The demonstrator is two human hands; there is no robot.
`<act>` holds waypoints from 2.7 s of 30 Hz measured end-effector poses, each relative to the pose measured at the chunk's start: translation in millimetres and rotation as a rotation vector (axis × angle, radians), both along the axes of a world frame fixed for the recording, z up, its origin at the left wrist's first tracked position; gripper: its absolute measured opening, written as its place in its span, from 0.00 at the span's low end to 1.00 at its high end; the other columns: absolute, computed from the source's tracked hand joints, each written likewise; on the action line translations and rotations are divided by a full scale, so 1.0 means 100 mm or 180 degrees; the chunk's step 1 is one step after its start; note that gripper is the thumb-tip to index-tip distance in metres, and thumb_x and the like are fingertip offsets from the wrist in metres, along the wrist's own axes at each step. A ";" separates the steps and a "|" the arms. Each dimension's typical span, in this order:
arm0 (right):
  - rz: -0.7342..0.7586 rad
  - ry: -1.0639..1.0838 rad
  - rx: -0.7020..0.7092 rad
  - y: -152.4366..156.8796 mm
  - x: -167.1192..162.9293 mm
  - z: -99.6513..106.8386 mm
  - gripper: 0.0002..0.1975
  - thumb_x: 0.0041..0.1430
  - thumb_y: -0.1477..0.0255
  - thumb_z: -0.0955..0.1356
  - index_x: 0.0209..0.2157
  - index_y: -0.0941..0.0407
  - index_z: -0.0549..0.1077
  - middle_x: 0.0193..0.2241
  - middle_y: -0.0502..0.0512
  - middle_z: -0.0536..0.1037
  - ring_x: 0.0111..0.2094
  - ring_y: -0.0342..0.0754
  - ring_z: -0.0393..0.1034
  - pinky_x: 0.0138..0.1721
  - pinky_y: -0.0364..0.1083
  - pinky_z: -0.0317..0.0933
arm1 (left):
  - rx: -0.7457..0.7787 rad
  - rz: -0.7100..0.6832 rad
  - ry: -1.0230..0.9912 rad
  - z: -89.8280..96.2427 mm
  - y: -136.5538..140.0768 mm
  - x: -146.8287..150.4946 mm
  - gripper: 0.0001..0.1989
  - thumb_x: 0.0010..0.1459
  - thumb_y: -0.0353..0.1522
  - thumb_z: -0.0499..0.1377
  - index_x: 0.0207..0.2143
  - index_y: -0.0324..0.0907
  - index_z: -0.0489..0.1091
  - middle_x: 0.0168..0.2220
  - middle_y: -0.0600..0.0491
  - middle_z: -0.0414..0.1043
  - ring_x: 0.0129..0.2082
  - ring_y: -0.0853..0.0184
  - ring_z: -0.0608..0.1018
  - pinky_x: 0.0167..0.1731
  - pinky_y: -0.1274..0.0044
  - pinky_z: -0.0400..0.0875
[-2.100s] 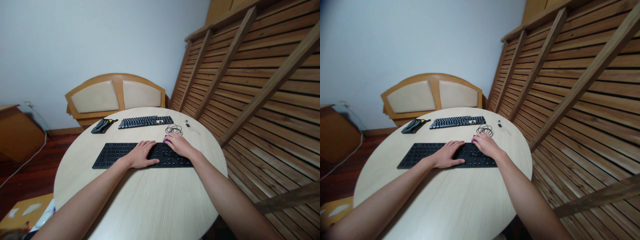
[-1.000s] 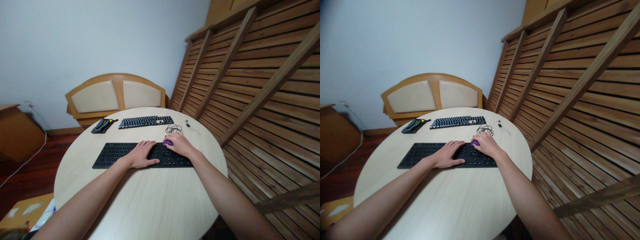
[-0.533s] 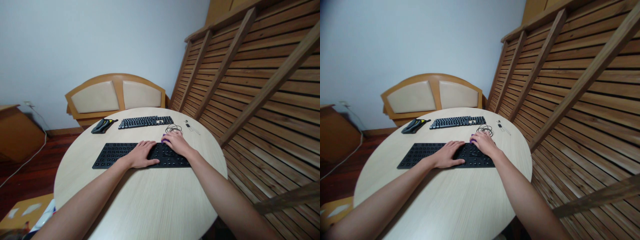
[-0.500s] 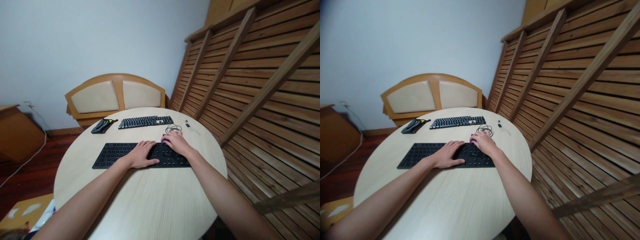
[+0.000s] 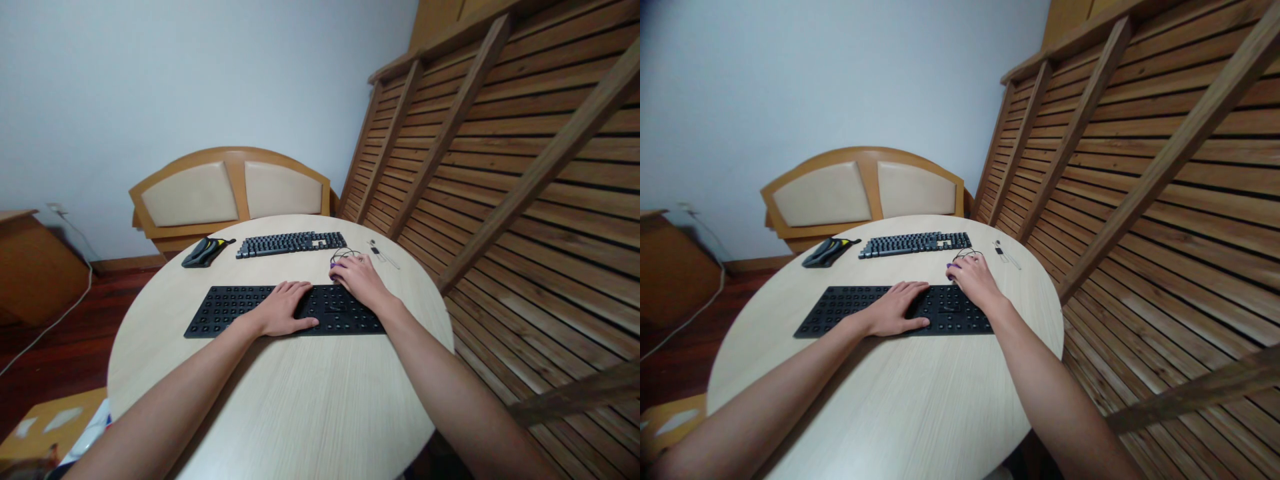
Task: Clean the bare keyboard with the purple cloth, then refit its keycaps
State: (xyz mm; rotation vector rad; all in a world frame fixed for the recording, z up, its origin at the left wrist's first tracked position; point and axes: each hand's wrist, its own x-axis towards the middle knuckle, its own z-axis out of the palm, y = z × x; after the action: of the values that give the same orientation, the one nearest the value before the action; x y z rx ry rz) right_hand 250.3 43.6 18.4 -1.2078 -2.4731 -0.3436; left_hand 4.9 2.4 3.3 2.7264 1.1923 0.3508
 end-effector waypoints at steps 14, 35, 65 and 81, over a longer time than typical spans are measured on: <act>0.0641 -0.0154 -0.0243 -0.06 0.02 0.02 0.05 0.64 0.70 0.69 0.40 0.52 0.78 0.40 0.54 0.79 0.45 0.53 0.68 0.49 0.53 0.46 | 0.0031 -0.0012 -0.0020 -0.03 0.02 -0.01 0.41 0.59 0.57 0.54 0.64 0.40 0.54 0.65 0.41 0.58 0.64 0.51 0.62 0.63 0.60 0.53; 0.0367 -0.0141 0.0146 -0.08 -0.05 0.02 0.04 0.63 0.73 0.69 0.39 0.53 0.77 0.40 0.55 0.78 0.45 0.52 0.67 0.50 0.53 0.46 | 0.0075 0.0060 0.0034 -0.02 0.02 -0.01 0.40 0.59 0.56 0.54 0.64 0.40 0.56 0.65 0.41 0.58 0.63 0.51 0.63 0.63 0.60 0.54; 0.0384 0.0116 -0.0548 0.01 0.13 0.00 0.08 0.66 0.72 0.67 0.39 0.50 0.79 0.42 0.53 0.79 0.47 0.52 0.66 0.48 0.53 0.45 | 0.0020 -0.0076 -0.0026 -0.03 0.01 -0.02 0.41 0.58 0.57 0.55 0.64 0.42 0.54 0.64 0.42 0.59 0.62 0.50 0.64 0.63 0.58 0.53; 0.0305 0.0250 -0.0383 -0.03 0.10 0.01 0.07 0.67 0.71 0.66 0.41 0.52 0.77 0.42 0.55 0.79 0.47 0.52 0.68 0.48 0.52 0.49 | 0.0006 -0.0087 -0.0050 -0.03 0.00 -0.02 0.41 0.57 0.58 0.55 0.64 0.43 0.54 0.64 0.43 0.59 0.62 0.50 0.64 0.62 0.58 0.54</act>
State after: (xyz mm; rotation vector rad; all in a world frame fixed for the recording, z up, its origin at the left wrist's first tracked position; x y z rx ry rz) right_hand 260.0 40.4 19.5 -1.1209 -2.5034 -0.1207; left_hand 2.7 2.9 0.8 2.7335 1.1503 0.3695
